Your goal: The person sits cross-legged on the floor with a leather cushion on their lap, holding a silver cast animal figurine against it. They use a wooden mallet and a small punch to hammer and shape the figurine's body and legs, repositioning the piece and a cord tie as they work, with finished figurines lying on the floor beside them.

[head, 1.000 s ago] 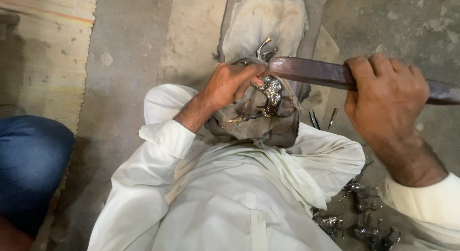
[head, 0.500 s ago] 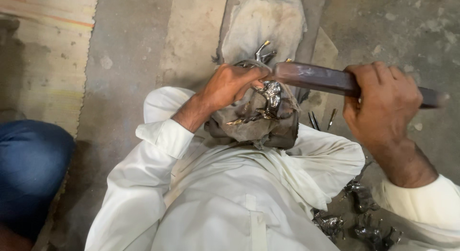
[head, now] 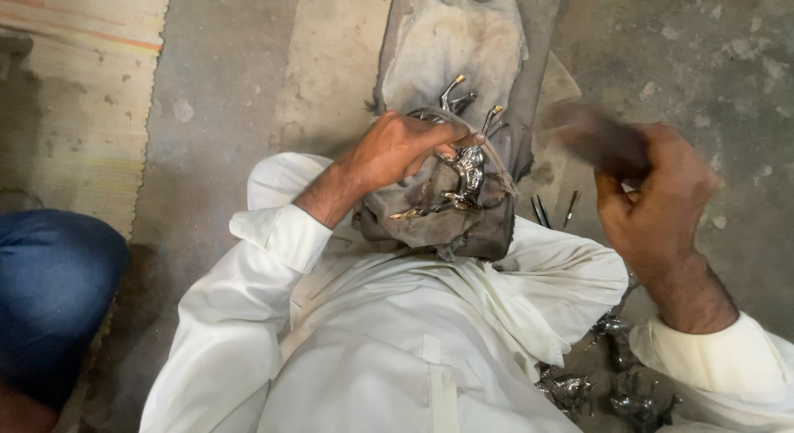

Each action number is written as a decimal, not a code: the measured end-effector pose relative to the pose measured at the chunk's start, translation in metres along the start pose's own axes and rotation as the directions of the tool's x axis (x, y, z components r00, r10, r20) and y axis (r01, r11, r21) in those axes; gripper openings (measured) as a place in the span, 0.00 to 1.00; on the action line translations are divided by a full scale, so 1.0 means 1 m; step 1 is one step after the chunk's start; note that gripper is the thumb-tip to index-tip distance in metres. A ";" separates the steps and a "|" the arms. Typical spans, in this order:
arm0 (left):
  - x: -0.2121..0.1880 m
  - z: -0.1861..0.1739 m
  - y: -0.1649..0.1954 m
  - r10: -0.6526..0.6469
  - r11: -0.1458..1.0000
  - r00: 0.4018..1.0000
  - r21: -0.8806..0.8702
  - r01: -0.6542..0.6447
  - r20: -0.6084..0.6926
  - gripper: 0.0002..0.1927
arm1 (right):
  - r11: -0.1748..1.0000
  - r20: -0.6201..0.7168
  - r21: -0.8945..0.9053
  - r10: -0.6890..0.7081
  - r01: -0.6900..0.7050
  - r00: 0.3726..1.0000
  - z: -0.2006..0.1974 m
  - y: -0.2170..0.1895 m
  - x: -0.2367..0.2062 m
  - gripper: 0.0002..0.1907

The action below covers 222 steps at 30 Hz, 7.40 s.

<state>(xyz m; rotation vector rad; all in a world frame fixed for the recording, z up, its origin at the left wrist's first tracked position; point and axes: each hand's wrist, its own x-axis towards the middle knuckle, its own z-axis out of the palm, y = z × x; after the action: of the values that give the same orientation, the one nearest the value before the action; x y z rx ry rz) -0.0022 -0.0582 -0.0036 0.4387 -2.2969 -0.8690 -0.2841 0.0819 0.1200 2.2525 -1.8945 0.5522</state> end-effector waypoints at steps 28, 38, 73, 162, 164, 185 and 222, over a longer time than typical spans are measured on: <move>-0.095 0.083 0.016 -0.674 0.628 0.553 -0.774 0.081 -0.490 0.13 | -0.039 0.355 0.903 0.627 -0.427 0.694 0.179 -0.059 -0.126 0.17; -0.085 0.070 0.023 -0.594 0.757 0.586 -0.630 0.175 -0.551 0.14 | 0.081 0.300 0.892 0.630 -0.444 0.717 0.180 -0.076 -0.103 0.15; -0.052 0.036 0.008 -0.521 0.834 0.544 -0.259 0.486 -0.658 0.15 | 0.063 0.276 0.912 0.638 -0.406 0.719 0.185 -0.076 -0.052 0.13; -0.074 0.000 0.010 -0.713 0.555 0.659 -0.769 0.318 -0.242 0.11 | -0.331 0.666 0.733 0.530 -0.594 0.525 0.157 -0.053 -0.087 0.16; -0.066 0.000 0.009 -0.758 0.499 0.613 -0.803 0.325 -0.223 0.15 | -0.399 0.710 0.701 0.466 -0.591 0.528 0.147 -0.038 -0.089 0.17; -0.022 0.042 0.004 -0.381 0.913 0.831 -0.304 0.271 -0.406 0.17 | 0.287 0.615 0.734 0.101 -0.615 0.782 0.098 0.027 -0.034 0.19; -0.020 0.042 0.008 -0.291 0.957 0.824 -0.166 0.240 -0.487 0.19 | 0.931 0.198 -0.236 -0.236 0.280 0.951 0.006 0.002 0.078 0.12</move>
<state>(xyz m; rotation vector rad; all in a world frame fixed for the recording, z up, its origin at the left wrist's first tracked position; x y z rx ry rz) -0.0157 -0.0228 -0.0309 0.8524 -1.7213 -0.8675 -0.2747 0.0077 0.1424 2.3750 -1.5844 0.0719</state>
